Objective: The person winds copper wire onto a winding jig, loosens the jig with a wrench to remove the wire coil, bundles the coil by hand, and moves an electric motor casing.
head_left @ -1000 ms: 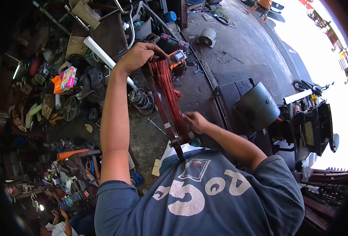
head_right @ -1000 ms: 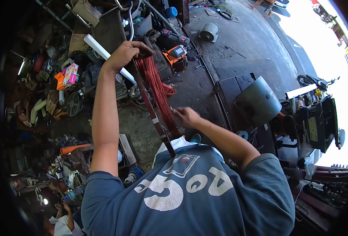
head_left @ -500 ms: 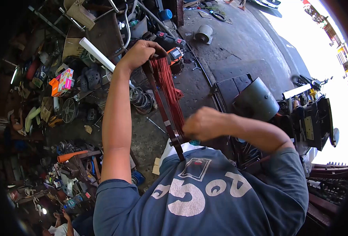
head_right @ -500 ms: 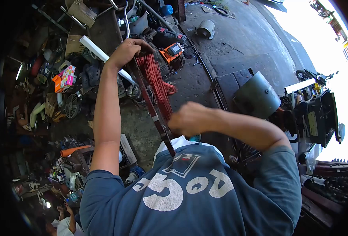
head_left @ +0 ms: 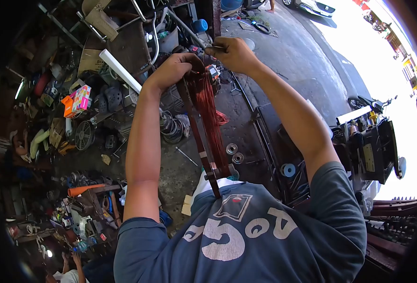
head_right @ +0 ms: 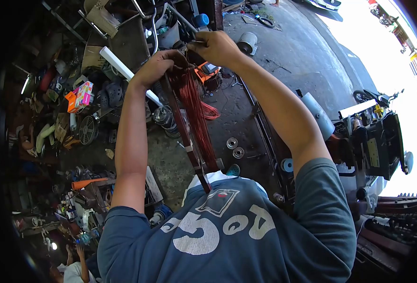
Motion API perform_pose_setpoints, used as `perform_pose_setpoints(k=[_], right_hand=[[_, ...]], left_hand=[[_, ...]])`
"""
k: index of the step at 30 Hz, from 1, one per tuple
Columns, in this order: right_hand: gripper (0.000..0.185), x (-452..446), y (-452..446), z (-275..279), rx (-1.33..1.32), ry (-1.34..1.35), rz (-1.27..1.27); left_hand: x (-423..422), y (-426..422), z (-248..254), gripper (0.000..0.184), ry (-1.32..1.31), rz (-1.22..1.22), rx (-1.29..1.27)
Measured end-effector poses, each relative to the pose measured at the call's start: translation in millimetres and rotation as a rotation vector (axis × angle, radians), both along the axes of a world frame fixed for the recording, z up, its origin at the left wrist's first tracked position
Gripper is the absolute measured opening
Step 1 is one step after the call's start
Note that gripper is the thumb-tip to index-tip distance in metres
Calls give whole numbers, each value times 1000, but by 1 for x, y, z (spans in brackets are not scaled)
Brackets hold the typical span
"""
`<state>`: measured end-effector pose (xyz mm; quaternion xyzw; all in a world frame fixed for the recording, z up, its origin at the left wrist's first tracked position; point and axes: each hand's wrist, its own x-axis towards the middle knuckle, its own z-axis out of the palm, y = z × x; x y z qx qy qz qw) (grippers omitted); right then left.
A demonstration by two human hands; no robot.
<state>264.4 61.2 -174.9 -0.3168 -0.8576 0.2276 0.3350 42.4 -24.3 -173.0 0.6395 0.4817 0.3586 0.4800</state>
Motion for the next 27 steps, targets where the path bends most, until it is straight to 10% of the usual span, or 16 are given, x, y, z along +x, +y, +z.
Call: perform_pose_setpoints(k=[11, 27], right_hand=[[35, -18, -15, 20, 113, 5, 35], [43, -30, -10, -96, -520, 383, 74]], left_hand=[[1, -6, -2, 36, -77, 38, 9], [-3, -20, 12, 42, 73, -58, -13]])
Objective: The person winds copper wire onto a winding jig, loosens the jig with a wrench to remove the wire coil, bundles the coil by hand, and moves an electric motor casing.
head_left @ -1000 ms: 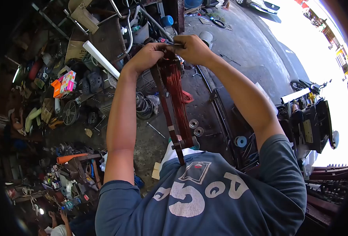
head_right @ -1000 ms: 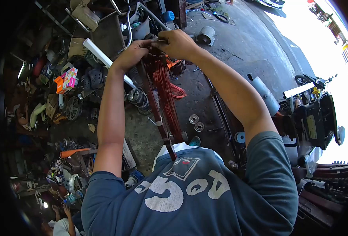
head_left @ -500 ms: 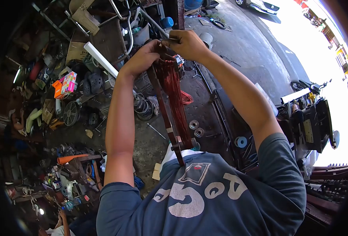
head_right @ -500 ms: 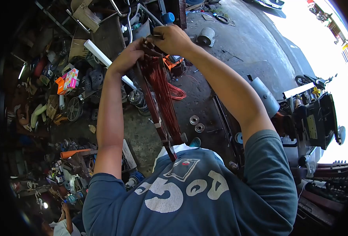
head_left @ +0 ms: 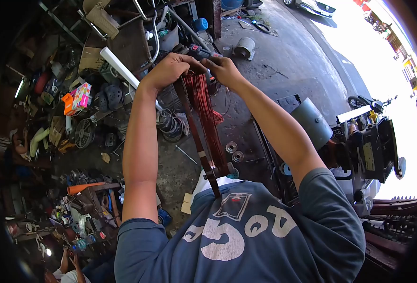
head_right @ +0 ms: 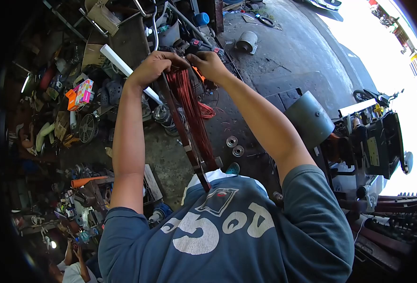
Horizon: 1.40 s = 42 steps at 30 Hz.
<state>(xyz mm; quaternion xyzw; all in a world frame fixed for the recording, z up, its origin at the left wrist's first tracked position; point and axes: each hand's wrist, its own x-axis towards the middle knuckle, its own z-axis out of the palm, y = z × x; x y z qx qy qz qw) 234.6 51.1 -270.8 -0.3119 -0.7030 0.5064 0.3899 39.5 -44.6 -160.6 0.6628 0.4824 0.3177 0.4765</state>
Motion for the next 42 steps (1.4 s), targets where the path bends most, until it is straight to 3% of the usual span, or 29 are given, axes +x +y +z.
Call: perform_pose_setpoints(k=[4, 10, 12, 14, 16, 19, 22, 25, 30, 31, 33, 36, 42], right_hand=[[47, 13, -25, -12, -236, -124, 43], [46, 56, -135, -147, -338, -286, 203], [36, 86, -185, -185, -282, -384, 266], [27, 121, -220, -197, 166, -517, 353], [23, 131, -242, -177, 91, -810, 610], [20, 147, -253, -144, 108, -664, 793], [19, 143, -238, -66, 317, -825, 890], [17, 131, -207, 0, 456, -779, 892], [16, 66, -100, 77, 680, -310, 468], [21, 49, -74, 105, 558, -530, 342], [25, 26, -33, 105, 583, -477, 155], [33, 16, -14, 84, 422, -445, 214], [33, -1, 3, 47, 151, -46, 234]], left_hand=[[-5, 0, -6, 42, -9, 24, -50], [-18, -6, -4, 42, 64, 55, -33], [-22, -7, -7, 42, 18, 76, -52], [-25, -6, -11, 43, 6, 106, -62], [-27, -3, -16, 43, 30, 142, -64], [-26, -2, -15, 37, 126, 172, -34], [-38, 11, -31, 39, 150, 153, -31], [-31, 11, -27, 42, 163, 153, -54], [-6, 3, -12, 40, 92, 115, -26], [-3, 3, -12, 39, 71, 106, -27], [3, 1, -7, 36, 15, 107, -39], [-11, 6, -16, 33, 27, 105, -5], [-10, -3, -3, 35, -28, 84, -35]])
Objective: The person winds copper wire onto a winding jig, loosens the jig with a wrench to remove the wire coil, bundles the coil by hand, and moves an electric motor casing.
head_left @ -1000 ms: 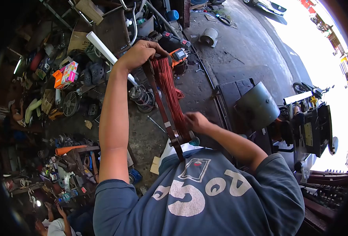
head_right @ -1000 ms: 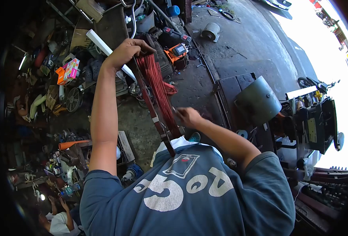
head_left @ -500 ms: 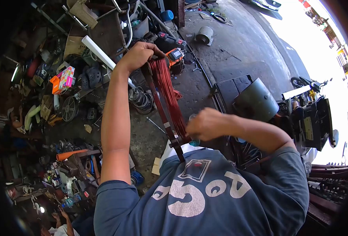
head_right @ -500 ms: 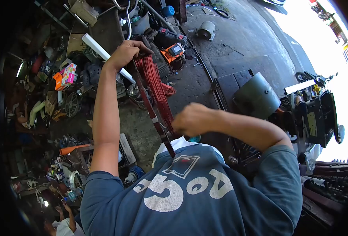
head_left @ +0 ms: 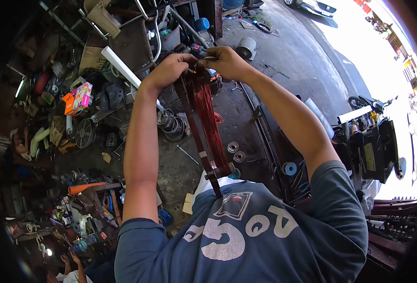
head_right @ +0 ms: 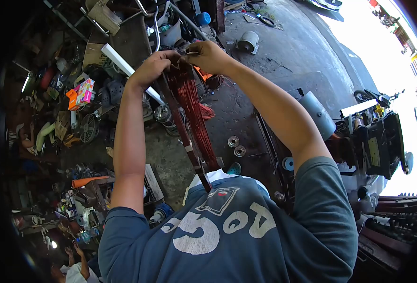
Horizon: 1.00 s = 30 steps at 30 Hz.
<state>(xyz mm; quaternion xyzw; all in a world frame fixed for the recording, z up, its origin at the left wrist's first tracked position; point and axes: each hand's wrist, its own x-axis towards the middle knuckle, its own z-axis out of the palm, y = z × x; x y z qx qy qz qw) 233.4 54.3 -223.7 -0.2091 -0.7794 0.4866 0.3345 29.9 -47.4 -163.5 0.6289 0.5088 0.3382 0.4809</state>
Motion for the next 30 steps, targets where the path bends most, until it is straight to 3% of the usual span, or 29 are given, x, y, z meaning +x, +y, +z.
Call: perform_pose_setpoints(k=[3, 6, 12, 15, 21, 25, 26, 28, 29, 30], right_hand=[[35, 5, 4, 6, -61, -137, 4], [32, 1, 8, 0, -319, -68, -26], [30, -3, 14, -11, -248, 64, 2], [33, 3, 15, -14, -475, -3, -47], [39, 10, -8, -14, -546, 2, -124], [43, 14, -22, -106, -220, -165, -153], [44, 23, -48, -124, -96, -258, -139], [41, 43, -105, -156, -91, -283, -79], [35, 58, -127, -187, 78, -406, -53], [30, 75, -151, -204, 65, -459, 7]], left_hand=[[2, 1, -3, 37, -9, 88, 176], [3, 2, 2, 35, -32, -43, 186], [-2, 4, 5, 43, -10, -109, 3], [-6, 8, 2, 45, 38, -103, 20], [-5, 10, 2, 43, 68, -89, 21], [-1, 11, -2, 42, 26, -72, 80], [-5, 13, -2, 42, 42, -83, 50], [-12, 14, -5, 43, 48, -74, 21], [-16, 13, -6, 44, 54, -53, 10], [-20, 12, -6, 45, 59, -35, -1]])
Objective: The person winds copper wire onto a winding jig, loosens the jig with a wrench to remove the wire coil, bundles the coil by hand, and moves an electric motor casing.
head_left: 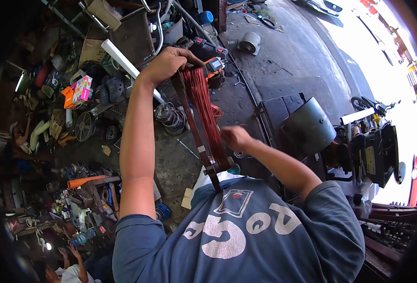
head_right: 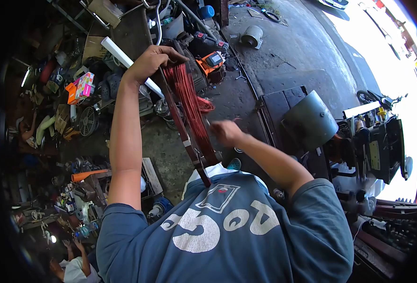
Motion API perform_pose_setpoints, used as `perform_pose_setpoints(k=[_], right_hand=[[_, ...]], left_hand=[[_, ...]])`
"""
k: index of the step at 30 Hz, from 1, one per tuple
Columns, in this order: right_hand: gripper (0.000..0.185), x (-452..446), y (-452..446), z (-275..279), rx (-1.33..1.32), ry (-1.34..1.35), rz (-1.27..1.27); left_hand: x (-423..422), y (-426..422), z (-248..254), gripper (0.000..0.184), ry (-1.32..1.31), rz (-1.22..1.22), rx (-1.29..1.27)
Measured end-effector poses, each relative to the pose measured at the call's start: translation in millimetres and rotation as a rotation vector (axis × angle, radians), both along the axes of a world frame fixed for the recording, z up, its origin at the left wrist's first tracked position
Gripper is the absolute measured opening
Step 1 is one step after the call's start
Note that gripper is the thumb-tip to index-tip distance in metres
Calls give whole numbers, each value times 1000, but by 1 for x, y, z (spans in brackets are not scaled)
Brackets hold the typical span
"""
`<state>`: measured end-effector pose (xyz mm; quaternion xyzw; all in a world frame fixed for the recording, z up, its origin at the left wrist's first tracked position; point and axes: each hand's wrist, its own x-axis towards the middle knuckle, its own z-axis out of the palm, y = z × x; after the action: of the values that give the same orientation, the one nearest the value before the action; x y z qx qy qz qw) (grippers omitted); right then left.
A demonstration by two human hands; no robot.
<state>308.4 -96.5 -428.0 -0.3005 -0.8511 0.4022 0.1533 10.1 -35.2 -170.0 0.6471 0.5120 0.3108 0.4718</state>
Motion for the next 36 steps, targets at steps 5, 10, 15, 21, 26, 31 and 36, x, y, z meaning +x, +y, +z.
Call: perform_pose_setpoints(k=[5, 10, 15, 21, 26, 31, 36], right_hand=[[16, 55, -78, -8, -21, -201, 246], [19, 72, -94, 24, -40, -209, 549], [18, 49, -69, 145, 170, -557, 759], [12, -30, 61, 249, 567, -27, 461], [27, -62, 139, 261, 664, 67, 144], [33, -64, 133, 261, 497, 52, 37], [38, -65, 132, 250, 361, 110, -29]], left_hand=[[-6, -2, -9, 48, -50, 55, -37], [-22, 11, -27, 43, 52, 105, -22], [-11, 10, -24, 41, 87, 146, -26], [1, 13, -20, 39, 51, 68, 5], [18, 1, -1, 35, -20, 85, -28], [9, 1, 5, 32, 6, -56, 46], [17, -2, 9, 21, 16, 6, 26]])
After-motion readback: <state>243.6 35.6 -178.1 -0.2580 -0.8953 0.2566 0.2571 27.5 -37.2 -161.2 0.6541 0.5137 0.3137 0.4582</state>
